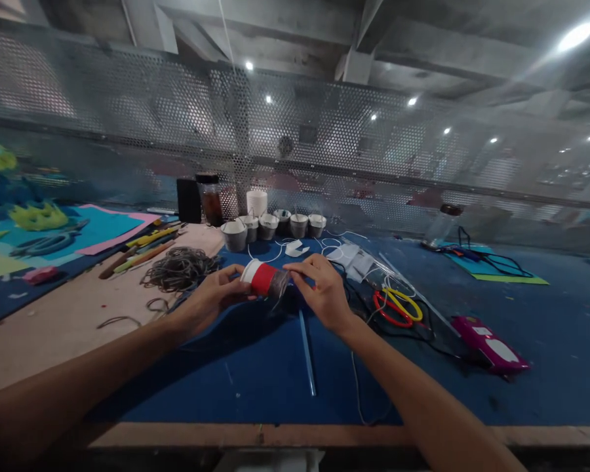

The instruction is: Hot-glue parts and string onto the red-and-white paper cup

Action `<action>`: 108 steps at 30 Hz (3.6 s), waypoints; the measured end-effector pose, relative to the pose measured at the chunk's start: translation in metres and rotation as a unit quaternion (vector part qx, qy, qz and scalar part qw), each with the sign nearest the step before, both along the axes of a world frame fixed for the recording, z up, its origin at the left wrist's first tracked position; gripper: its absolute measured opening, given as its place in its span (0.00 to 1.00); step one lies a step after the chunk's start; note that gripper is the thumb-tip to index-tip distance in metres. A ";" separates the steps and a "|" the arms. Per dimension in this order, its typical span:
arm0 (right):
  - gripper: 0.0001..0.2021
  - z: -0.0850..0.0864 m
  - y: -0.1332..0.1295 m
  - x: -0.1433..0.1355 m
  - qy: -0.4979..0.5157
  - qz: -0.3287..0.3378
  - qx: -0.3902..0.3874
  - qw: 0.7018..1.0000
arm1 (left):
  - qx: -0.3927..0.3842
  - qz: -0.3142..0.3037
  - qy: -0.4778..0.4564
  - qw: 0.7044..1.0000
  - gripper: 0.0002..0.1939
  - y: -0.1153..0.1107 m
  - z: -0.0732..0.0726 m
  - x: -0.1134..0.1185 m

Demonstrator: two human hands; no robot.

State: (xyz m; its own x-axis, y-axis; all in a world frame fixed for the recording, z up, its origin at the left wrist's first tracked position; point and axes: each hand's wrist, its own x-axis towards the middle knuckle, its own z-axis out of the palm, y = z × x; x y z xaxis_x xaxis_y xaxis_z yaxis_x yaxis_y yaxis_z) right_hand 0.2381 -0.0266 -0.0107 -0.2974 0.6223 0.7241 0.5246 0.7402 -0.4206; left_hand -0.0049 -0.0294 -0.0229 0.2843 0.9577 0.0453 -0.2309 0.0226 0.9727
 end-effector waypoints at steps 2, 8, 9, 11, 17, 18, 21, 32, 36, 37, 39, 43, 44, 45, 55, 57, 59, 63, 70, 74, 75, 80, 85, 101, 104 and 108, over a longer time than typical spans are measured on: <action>0.12 -0.002 -0.001 0.001 0.007 0.001 0.010 1.000 | 0.010 -0.009 -0.001 1.000 0.18 0.001 -0.003 -0.001; 0.11 0.000 -0.007 -0.001 -0.005 -0.003 0.063 0.998 | 0.046 -0.006 0.049 0.998 0.18 0.001 -0.006 -0.001; 0.11 0.001 -0.008 -0.001 -0.007 -0.003 0.070 0.997 | 0.053 -0.005 0.053 0.997 0.18 0.001 -0.005 0.000; 0.11 0.002 -0.010 -0.002 -0.010 0.000 0.084 0.996 | 0.063 -0.003 0.058 0.996 0.18 0.002 -0.002 0.003; 0.11 0.002 -0.012 -0.002 -0.023 -0.007 0.098 0.995 | 0.095 0.013 0.064 0.993 0.20 0.003 -0.002 0.010; 0.11 0.002 -0.012 -0.002 -0.024 -0.007 0.099 0.995 | 0.099 0.012 0.064 0.993 0.20 0.003 -0.004 0.010; 0.11 0.000 -0.013 -0.003 -0.016 -0.005 0.099 0.995 | 0.095 -0.003 0.060 0.994 0.19 0.001 -0.009 0.010; 0.11 -0.004 -0.012 -0.002 -0.033 -0.017 0.093 0.995 | 0.089 -0.015 0.050 0.995 0.15 -0.008 -0.003 0.012; 0.11 -0.004 -0.011 -0.003 -0.045 -0.022 0.102 0.993 | 0.094 -0.004 0.052 0.994 0.17 -0.010 0.000 0.012; 0.11 -0.004 -0.012 -0.003 -0.047 -0.022 0.105 0.993 | 0.095 -0.001 0.052 0.994 0.17 -0.010 0.001 0.012; 0.11 -0.003 -0.013 -0.005 -0.051 -0.019 0.110 0.992 | 0.097 0.000 0.055 0.994 0.18 -0.010 0.000 0.012; 0.11 -0.001 -0.017 -0.007 -0.068 -0.021 0.124 0.990 | 0.089 0.003 0.041 0.995 0.18 -0.009 -0.003 0.012; 0.11 -0.001 -0.017 -0.007 -0.076 -0.025 0.130 0.988 | 0.082 0.004 0.034 0.996 0.17 -0.009 -0.004 0.012; 0.11 -0.001 -0.017 -0.007 -0.085 -0.031 0.137 0.986 | 0.074 0.004 0.027 0.997 0.17 -0.009 -0.004 0.012; 0.13 -0.001 -0.017 -0.003 -0.182 -0.077 0.197 0.960 | 0.047 -0.015 0.019 0.999 0.18 -0.011 -0.003 0.014; 0.13 -0.001 -0.017 -0.003 -0.197 -0.082 0.208 0.955 | 0.061 -0.004 0.043 0.997 0.17 -0.010 -0.004 0.014; 0.13 0.000 -0.017 -0.003 -0.211 -0.088 0.211 0.951 | 0.070 0.007 0.061 0.996 0.18 -0.011 -0.004 0.015; 0.13 0.000 -0.019 -0.005 -0.234 -0.096 0.205 0.945 | 0.080 0.027 0.085 0.993 0.19 -0.014 -0.001 0.018; 0.14 -0.002 -0.019 -0.006 -0.241 -0.085 0.210 0.944 | 0.077 0.052 0.089 0.992 0.18 -0.016 0.001 0.019; 0.14 -0.002 -0.019 -0.006 -0.219 -0.082 0.201 0.951 | 0.073 0.055 0.093 0.991 0.18 -0.016 0.001 0.017; 0.14 -0.002 -0.019 -0.006 -0.213 -0.082 0.199 0.953 | 0.073 0.055 0.093 0.991 0.18 -0.016 0.001 0.017; 0.14 -0.002 -0.019 -0.007 -0.185 -0.078 0.179 0.963 | 0.081 0.063 0.099 0.990 0.18 -0.015 0.002 0.015; 0.12 -0.002 -0.019 -0.008 -0.165 -0.067 0.170 0.969 | 0.075 0.075 0.095 0.990 0.17 -0.015 0.002 0.013; 0.08 0.012 0.003 0.021 -0.194 -0.167 -0.050 0.966 | 0.130 0.143 0.125 0.973 0.19 0.002 0.003 -0.004; 0.14 0.007 0.010 0.035 -0.327 -0.144 -0.107 0.928 | 0.138 0.146 0.126 0.972 0.20 0.004 0.003 -0.006; 0.18 -0.002 0.005 0.036 -0.445 -0.131 -0.109 0.879 | 0.132 0.142 0.117 0.974 0.20 0.005 0.002 -0.006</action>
